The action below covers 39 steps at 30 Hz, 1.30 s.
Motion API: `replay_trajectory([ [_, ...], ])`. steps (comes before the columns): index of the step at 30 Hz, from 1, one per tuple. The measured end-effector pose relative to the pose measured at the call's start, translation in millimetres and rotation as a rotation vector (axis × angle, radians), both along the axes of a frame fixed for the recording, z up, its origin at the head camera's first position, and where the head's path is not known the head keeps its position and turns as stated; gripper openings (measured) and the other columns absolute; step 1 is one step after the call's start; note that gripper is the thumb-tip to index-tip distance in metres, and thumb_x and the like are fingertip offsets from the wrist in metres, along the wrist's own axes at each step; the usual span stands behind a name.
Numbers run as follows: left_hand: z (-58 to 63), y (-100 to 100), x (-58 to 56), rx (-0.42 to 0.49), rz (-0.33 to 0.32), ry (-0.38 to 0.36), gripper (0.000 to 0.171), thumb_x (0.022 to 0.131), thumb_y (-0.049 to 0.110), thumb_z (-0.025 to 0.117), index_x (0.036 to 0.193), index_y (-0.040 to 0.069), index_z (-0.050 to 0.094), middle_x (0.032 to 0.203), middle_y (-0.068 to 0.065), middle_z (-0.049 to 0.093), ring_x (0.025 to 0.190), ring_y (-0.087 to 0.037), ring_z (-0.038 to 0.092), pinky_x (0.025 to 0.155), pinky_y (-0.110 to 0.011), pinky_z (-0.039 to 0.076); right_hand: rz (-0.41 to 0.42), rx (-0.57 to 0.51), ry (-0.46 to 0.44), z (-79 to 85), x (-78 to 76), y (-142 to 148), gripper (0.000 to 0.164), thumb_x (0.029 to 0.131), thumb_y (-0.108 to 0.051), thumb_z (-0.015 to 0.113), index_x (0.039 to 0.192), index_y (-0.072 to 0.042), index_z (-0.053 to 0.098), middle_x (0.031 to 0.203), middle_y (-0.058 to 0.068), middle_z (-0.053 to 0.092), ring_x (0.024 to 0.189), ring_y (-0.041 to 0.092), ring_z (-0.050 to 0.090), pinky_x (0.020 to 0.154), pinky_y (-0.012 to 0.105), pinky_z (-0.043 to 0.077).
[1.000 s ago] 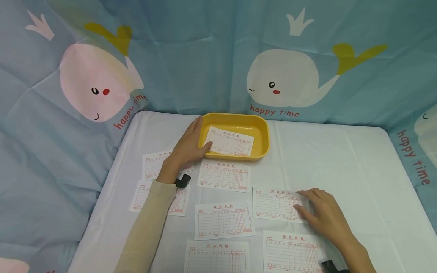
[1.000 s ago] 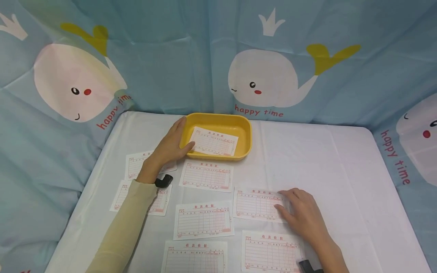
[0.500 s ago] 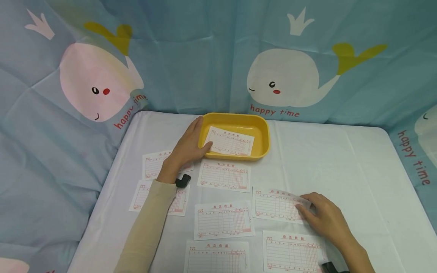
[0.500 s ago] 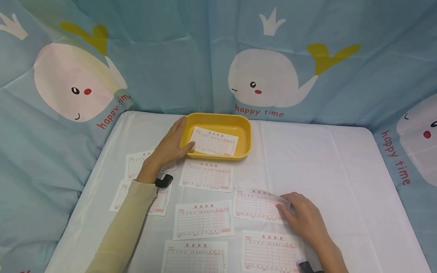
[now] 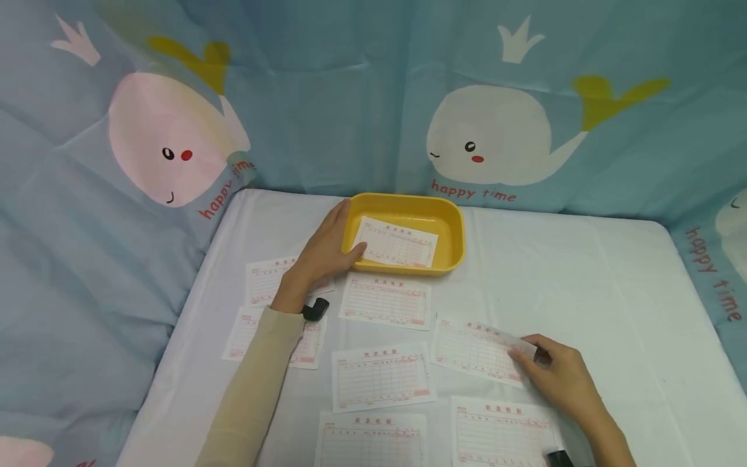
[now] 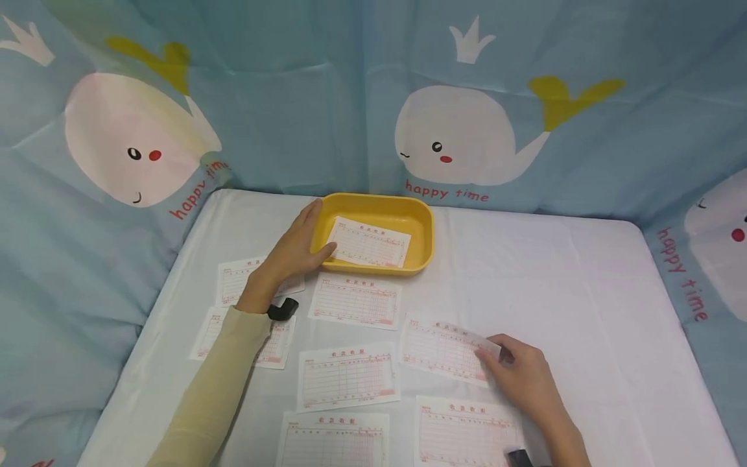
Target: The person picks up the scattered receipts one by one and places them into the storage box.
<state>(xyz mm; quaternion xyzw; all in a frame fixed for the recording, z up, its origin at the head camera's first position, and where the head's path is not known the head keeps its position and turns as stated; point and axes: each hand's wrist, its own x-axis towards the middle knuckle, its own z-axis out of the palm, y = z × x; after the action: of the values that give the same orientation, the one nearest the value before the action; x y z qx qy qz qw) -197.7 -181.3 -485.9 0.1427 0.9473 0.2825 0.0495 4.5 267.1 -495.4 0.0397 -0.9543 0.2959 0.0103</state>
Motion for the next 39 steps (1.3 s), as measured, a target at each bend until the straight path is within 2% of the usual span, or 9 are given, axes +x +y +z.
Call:
replay_trajectory([
  [6,-1.3,-1,0.6,-0.003,-0.012,0.010,0.099,0.100,0.054,0.057,0.172,0.019,-0.002,0.181,-0.002,0.005,0.167,-0.024,0.015,0.136,-0.047,0.022,-0.043,-0.042,-0.080,-2.0,-0.2,3,0.021,0.093,-0.031,0.083,0.105,-0.014,0.079,0.070,-0.008,0.060,0.063,0.000,0.048,0.059,0.020,0.041],
  [12,-1.1,-1,-1.2,-0.002,-0.019,0.021,0.099,0.100,0.054,0.057,0.172,0.020,-0.003,0.181,-0.002,0.005,0.167,-0.024,0.014,0.136,-0.047,0.022,-0.051,-0.039,-0.053,-1.3,-2.2,2,0.024,0.092,-0.026,0.083,0.106,-0.007,0.080,0.069,-0.005,0.064,0.060,-0.001,0.049,0.057,0.020,0.043],
  [16,0.2,0,-1.2,-0.010,-0.015,0.020,0.099,0.100,0.053,0.056,0.172,0.018,-0.002,0.181,-0.004,0.006,0.168,-0.024,0.013,0.136,-0.046,0.021,-0.045,-0.048,-0.058,-2.8,-1.5,3,0.022,0.095,-0.025,0.081,0.106,-0.006,0.079,0.069,-0.006,0.064,0.059,-0.002,0.049,0.054,0.020,0.044],
  [21,0.8,0,0.2,-0.011,-0.006,0.014,0.099,0.100,0.053,0.056,0.172,0.018,-0.001,0.181,-0.003,0.005,0.168,-0.024,0.013,0.136,-0.047,0.021,-0.025,-0.068,-0.008,-3.9,-2.4,3,0.016,0.095,-0.018,0.079,0.106,-0.005,0.078,0.067,-0.008,0.060,0.058,-0.002,0.047,0.054,0.019,0.043],
  [26,-0.7,-1,0.1,-0.009,0.001,0.010,0.099,0.100,0.053,0.057,0.172,0.018,0.000,0.181,-0.003,0.006,0.168,-0.024,0.014,0.136,-0.047,0.022,-0.036,-0.085,0.012,-3.0,-3.6,2,0.014,0.096,-0.018,0.078,0.105,-0.007,0.077,0.066,-0.007,0.059,0.058,-0.002,0.046,0.051,0.019,0.040],
  [31,-1.1,-1,-0.2,0.000,0.001,0.015,0.099,0.100,0.053,0.057,0.172,0.018,0.000,0.181,-0.004,0.007,0.167,-0.024,0.015,0.135,-0.047,0.022,-0.045,-0.100,0.026,-1.7,-6.6,1,0.014,0.098,-0.016,0.076,0.105,-0.004,0.076,0.066,-0.006,0.057,0.058,-0.001,0.044,0.049,0.020,0.037],
  [39,1.0,-1,0.4,0.000,-0.003,0.009,0.099,0.100,0.053,0.057,0.172,0.019,-0.001,0.181,-0.003,0.006,0.168,-0.024,0.014,0.136,-0.047,0.022,-0.072,-0.108,0.019,2.7,-13.1,-2,0.017,0.099,-0.019,0.076,0.103,-0.003,0.075,0.070,-0.004,0.061,0.065,-0.001,0.048,0.057,0.018,0.038],
])
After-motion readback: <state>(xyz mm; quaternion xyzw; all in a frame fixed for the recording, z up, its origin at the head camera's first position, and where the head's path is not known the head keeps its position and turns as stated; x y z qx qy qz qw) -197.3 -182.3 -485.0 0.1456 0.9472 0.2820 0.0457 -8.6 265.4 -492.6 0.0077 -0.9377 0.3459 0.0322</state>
